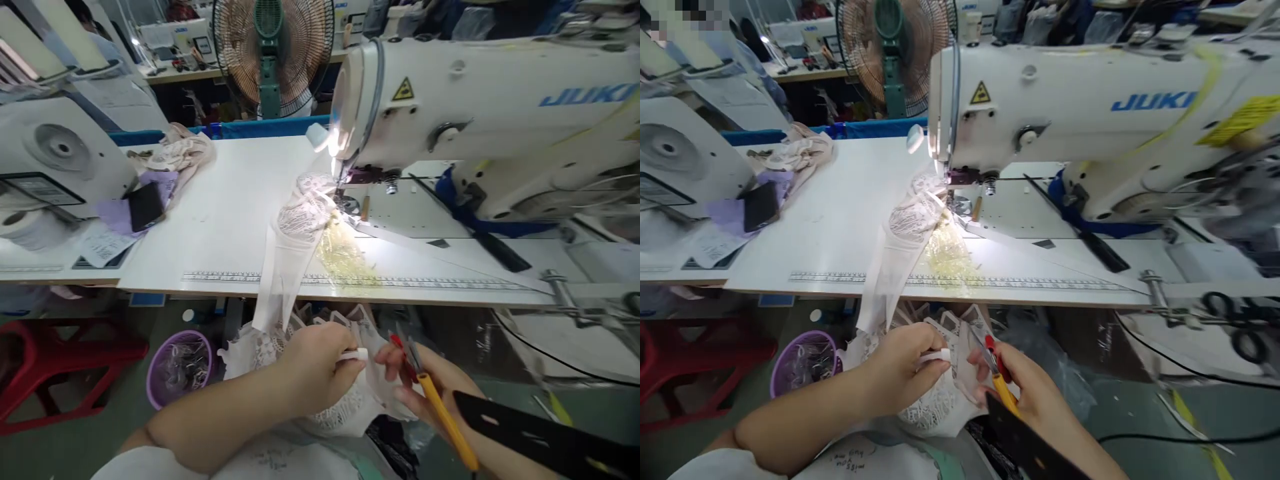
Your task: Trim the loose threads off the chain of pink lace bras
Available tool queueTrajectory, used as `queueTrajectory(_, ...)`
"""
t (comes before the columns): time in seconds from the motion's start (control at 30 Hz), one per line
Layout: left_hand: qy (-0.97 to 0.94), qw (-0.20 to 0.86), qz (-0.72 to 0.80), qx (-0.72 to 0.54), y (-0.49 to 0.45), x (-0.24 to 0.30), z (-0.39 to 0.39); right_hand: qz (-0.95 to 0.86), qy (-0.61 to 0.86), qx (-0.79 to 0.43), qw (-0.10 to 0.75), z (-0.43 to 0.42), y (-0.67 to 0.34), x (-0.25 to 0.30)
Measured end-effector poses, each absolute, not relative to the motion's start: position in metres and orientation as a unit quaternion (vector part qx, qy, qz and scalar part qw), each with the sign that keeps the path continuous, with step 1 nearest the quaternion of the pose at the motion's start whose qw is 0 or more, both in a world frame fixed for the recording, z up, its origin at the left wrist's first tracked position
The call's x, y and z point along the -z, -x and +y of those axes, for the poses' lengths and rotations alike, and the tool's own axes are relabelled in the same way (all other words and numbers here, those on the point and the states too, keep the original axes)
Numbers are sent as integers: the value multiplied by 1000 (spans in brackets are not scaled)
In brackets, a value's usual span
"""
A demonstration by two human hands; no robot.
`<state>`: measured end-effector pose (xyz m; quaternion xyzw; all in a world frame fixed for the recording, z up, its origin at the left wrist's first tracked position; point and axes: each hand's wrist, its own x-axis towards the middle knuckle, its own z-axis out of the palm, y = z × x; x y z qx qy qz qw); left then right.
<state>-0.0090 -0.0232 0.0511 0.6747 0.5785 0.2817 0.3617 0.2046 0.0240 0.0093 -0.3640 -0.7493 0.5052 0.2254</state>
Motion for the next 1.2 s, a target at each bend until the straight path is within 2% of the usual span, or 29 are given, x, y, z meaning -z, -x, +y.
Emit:
queueTrajectory(0.17, -705, 355, 567, -236, -1, -51, -18, -749, 322, -505, 284, 33, -182, -35)
queueTrajectory(0.3, -690, 377, 570, -238, -2, -52, -16, -735, 321, -536, 265, 36, -172, -33)
queueTrajectory(0.6, -533, 567, 539, -321, 2, -49, -16, -747, 332, -480, 318, 29, -171, -25)
queueTrajectory(0.73, -495, 578, 534, -369, -2, -46, -18, -746, 357, -482, 290, 29, -169, -27)
queueTrajectory(0.83, -489, 572, 537, -382, -1, -47, -17, -764, 322, -497, 257, 38, -172, -37)
queueTrajectory(1.03, -496, 575, 545, -356, 12, -48, -15, -794, 225, -562, 54, 52, -191, -39)
queueTrajectory(1.2, -469, 596, 566, -323, 16, -45, -12, -830, 214, -515, 23, 40, -199, -17)
